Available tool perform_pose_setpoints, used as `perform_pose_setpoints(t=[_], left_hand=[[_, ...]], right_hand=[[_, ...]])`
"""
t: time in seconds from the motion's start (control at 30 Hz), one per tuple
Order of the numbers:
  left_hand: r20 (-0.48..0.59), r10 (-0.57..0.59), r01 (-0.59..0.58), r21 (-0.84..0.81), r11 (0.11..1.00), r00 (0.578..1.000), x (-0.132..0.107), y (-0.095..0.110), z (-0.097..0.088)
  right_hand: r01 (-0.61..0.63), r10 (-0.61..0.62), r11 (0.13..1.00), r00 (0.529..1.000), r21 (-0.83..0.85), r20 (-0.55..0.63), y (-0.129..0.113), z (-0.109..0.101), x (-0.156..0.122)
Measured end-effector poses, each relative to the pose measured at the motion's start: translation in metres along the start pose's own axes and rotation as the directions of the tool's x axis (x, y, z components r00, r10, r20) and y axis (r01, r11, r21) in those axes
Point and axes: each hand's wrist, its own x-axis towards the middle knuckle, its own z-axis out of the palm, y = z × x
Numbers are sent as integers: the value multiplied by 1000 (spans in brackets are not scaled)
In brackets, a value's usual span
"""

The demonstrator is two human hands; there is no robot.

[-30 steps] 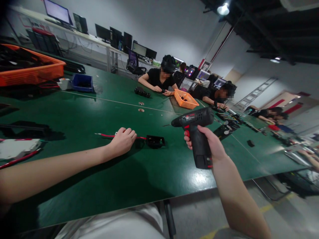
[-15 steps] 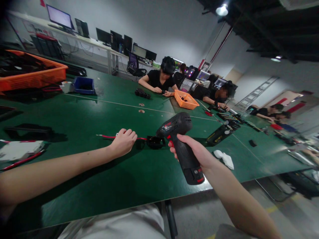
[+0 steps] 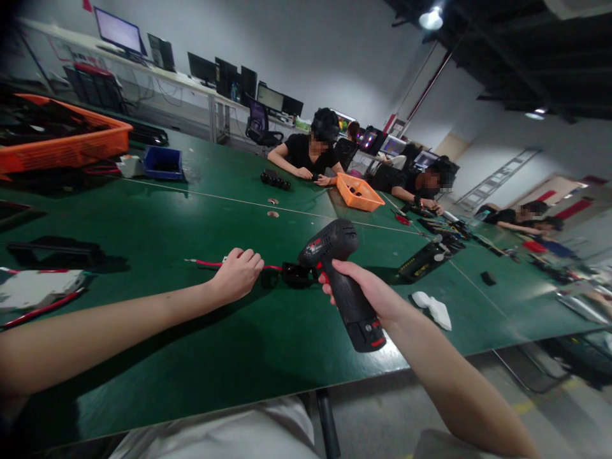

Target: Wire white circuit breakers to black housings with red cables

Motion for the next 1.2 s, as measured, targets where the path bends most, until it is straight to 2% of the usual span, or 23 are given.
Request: perform_pose_setpoints(t=[0.33, 0.73, 1.2], left_hand=[[13, -3, 3, 4, 1000, 1000, 0, 1, -2], [33, 0, -1, 11, 1000, 999, 0, 1, -2], [42, -4, 4, -6, 1000, 999, 0, 1, -2]], right_hand=[[23, -23, 1000, 1000, -5, 4, -2, 4, -2], [-8, 8, 1000, 999, -15, -45, -3, 3, 3], [92, -91, 995, 996, -27, 25, -3, 2, 5]])
